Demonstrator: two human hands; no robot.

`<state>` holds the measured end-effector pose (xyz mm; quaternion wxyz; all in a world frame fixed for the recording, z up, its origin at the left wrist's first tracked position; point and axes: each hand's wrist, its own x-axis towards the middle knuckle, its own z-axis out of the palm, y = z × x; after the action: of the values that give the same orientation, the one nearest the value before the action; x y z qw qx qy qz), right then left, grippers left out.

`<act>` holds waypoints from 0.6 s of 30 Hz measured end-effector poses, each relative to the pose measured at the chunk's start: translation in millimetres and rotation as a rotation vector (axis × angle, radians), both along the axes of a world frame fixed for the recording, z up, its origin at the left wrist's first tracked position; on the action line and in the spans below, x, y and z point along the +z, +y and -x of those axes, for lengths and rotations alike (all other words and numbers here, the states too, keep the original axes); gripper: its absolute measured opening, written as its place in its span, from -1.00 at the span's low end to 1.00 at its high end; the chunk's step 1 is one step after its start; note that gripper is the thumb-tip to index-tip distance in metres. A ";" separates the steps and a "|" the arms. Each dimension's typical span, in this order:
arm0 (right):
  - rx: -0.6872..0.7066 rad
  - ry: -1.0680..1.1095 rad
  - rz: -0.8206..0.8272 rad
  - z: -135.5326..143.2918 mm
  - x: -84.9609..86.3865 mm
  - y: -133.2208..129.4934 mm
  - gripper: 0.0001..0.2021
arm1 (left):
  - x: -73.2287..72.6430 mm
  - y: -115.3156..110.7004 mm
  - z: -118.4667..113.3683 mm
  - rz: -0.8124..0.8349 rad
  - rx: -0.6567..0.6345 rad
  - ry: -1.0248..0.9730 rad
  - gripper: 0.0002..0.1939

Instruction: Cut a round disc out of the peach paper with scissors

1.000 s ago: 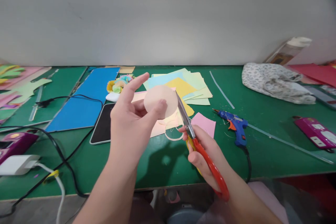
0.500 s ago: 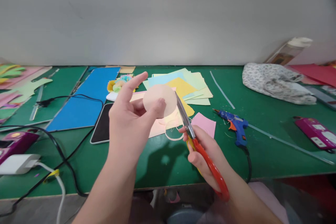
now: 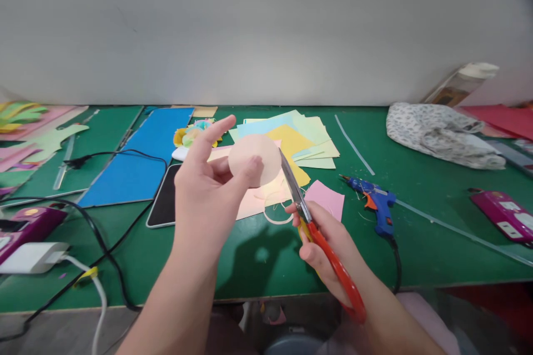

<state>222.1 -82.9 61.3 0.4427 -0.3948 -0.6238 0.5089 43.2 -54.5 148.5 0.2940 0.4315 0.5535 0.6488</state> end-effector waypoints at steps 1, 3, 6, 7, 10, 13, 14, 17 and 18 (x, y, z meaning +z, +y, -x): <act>0.001 -0.009 -0.003 -0.1 0.2 0.0 -0.26 | 0.0 0.1 0.0 0.002 0.001 0.000 -0.32; 0.005 -0.017 -0.009 -0.7 0.1 -0.1 -0.27 | 0.2 0.0 -0.1 0.006 0.002 -0.003 -0.33; 0.006 -0.011 -0.005 -1.1 -0.4 -0.5 -0.28 | 1.2 -0.8 -0.4 0.016 0.002 -0.005 -0.31; 0.005 -0.012 -0.002 -1.1 -0.4 -0.6 -0.27 | 1.5 -0.9 -0.5 0.016 0.000 -0.004 -0.31; -0.002 -0.028 0.000 -0.5 0.3 -0.9 -0.25 | 1.9 -0.3 -0.2 0.009 0.012 -0.001 -0.32; 0.006 -0.034 -0.011 -0.5 1.9 -0.7 -0.27 | 0.9 1.3 0.7 -0.007 0.022 -0.022 -0.29; 0.011 -0.035 -0.012 -0.7 2.5 -0.6 -0.27 | 0.4 1.9 1.0 -0.013 0.021 -0.031 -0.28; 0.021 -0.055 -0.009 -2.0 3.6 -0.7 -0.26 | -0.4 2.4 1.6 -0.015 0.023 -0.035 -0.30; 0.020 -0.065 -0.007 -2.5 3.7 -0.8 -0.25 | -0.5 2.2 1.7 -0.010 0.023 -0.034 -0.31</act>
<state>224.6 -83.7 65.0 0.4185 -0.4032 -0.6436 0.4981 41.5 -52.3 148.1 0.2938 0.4155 0.5502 0.6620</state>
